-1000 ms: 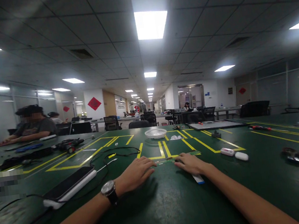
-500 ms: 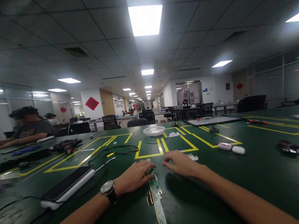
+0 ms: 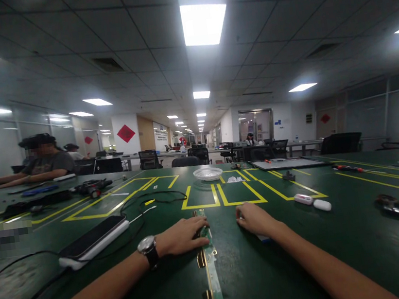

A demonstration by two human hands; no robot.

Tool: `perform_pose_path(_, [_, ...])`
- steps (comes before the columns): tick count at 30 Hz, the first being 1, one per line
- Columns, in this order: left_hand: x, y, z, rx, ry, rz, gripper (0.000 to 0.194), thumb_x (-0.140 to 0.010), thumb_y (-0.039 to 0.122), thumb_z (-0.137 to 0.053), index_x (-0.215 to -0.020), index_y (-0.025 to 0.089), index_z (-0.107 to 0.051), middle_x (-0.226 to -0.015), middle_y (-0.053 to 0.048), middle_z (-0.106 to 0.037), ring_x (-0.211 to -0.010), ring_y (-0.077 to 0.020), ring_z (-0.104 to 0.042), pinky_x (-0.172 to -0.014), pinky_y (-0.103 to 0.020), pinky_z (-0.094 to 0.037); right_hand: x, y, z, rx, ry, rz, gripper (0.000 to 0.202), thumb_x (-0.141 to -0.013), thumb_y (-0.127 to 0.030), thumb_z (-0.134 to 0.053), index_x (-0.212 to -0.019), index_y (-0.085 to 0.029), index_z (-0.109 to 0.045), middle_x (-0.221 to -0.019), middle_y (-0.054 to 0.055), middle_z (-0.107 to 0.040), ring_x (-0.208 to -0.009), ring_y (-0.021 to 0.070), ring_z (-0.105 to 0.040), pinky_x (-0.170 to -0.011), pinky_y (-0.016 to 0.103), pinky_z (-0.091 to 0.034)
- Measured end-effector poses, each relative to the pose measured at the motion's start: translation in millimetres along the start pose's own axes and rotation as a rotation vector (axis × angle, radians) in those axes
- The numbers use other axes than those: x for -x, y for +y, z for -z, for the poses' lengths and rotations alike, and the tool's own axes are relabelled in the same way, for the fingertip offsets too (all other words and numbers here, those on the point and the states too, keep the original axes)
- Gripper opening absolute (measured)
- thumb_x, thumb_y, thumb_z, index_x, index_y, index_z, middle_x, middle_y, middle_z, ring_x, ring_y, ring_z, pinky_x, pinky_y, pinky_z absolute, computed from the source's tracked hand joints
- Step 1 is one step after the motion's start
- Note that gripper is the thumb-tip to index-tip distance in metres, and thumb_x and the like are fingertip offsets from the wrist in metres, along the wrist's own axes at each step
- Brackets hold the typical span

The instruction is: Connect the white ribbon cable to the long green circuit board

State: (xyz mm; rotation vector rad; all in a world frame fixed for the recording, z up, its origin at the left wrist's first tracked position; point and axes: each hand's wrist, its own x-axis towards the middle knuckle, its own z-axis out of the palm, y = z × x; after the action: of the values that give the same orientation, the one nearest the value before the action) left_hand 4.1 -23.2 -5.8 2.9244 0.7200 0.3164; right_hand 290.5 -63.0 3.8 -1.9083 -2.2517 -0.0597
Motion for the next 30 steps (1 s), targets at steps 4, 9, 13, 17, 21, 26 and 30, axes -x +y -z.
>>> perform_pose_path(4, [0, 1, 0.5, 0.000, 0.004, 0.011, 0.050, -0.096, 0.056, -0.047, -0.132, 0.022, -0.051, -0.144, -0.011, -0.049, -0.132, -0.0312, -0.047, -0.104, -0.046, -0.042, 1, -4, 5, 0.100, 0.104, -0.099, 0.023, -0.090, -0.033, -0.058, -0.104, -0.019, -0.069, -0.111, 0.013, -0.062, -0.102, 0.0275, -0.061, -0.083, 0.034, -0.047])
perform_pose_path(9, [1, 1, 0.6, -0.003, 0.017, 0.000, 0.047, -0.095, 0.055, -0.048, -0.130, 0.023, -0.052, -0.139, -0.010, -0.054, -0.129, -0.0298, -0.050, -0.102, -0.044, -0.043, 3, 15, 5, 0.143, 0.085, -0.238, 0.040, -0.094, -0.048, -0.050, -0.114, -0.018, -0.067, -0.113, 0.016, -0.063, -0.105, 0.0318, -0.060, -0.083, 0.040, -0.048])
perform_pose_path(13, [0, 0, -0.4, 0.012, 0.025, 0.002, 0.048, -0.095, 0.056, -0.048, -0.130, 0.023, -0.052, -0.138, -0.011, -0.054, -0.128, -0.0304, -0.051, -0.101, -0.045, -0.043, 3, 10, -3, 0.025, 0.071, -0.057, 0.034, -0.093, -0.041, -0.051, -0.107, -0.015, -0.069, -0.104, 0.014, -0.065, -0.095, 0.0269, -0.062, -0.081, 0.036, -0.047])
perform_pose_path(17, [0, -1, -1.2, 0.018, 0.024, 0.002, 0.048, -0.094, 0.055, -0.050, -0.130, 0.023, -0.053, -0.140, -0.012, -0.053, -0.128, -0.0310, -0.050, -0.101, -0.047, -0.041, 6, -19, -7, -0.155, 0.084, 0.187, 0.024, -0.090, -0.034, -0.056, -0.100, -0.017, -0.069, -0.096, 0.009, -0.065, -0.092, 0.0235, -0.060, -0.081, 0.033, -0.046])
perform_pose_path(21, [0, -1, -1.8, 0.003, 0.034, 0.002, 0.046, -0.094, 0.053, -0.050, -0.130, 0.024, -0.053, -0.139, -0.012, -0.054, -0.128, -0.0316, -0.049, -0.101, -0.050, -0.039, 13, -46, -7, -0.258, 0.071, 0.321, 0.016, -0.085, -0.027, -0.060, -0.097, -0.019, -0.068, -0.097, 0.006, -0.064, -0.092, 0.0216, -0.058, -0.082, 0.032, -0.044])
perform_pose_path(26, [0, -2, -2.3, -0.004, 0.027, 0.005, 0.046, -0.094, 0.054, -0.049, -0.130, 0.024, -0.053, -0.139, -0.011, -0.054, -0.128, -0.0320, -0.049, -0.101, -0.051, -0.040, 15, -53, -8, -0.286, 0.069, 0.374, 0.011, -0.082, -0.021, -0.063, -0.092, -0.020, -0.067, -0.095, 0.003, -0.063, -0.090, 0.0197, -0.057, -0.080, 0.030, -0.042])
perform_pose_path(30, [1, -2, -1.7, -0.010, 0.016, 0.012, 0.047, -0.095, 0.055, -0.048, -0.130, 0.025, -0.052, -0.139, -0.011, -0.054, -0.128, -0.0321, -0.050, -0.101, -0.051, -0.041, 12, -52, -10, -0.290, 0.087, 0.368, 0.006, -0.084, -0.025, -0.064, -0.084, -0.019, -0.066, -0.090, 0.002, -0.063, -0.085, 0.0185, -0.057, -0.078, 0.029, -0.041])
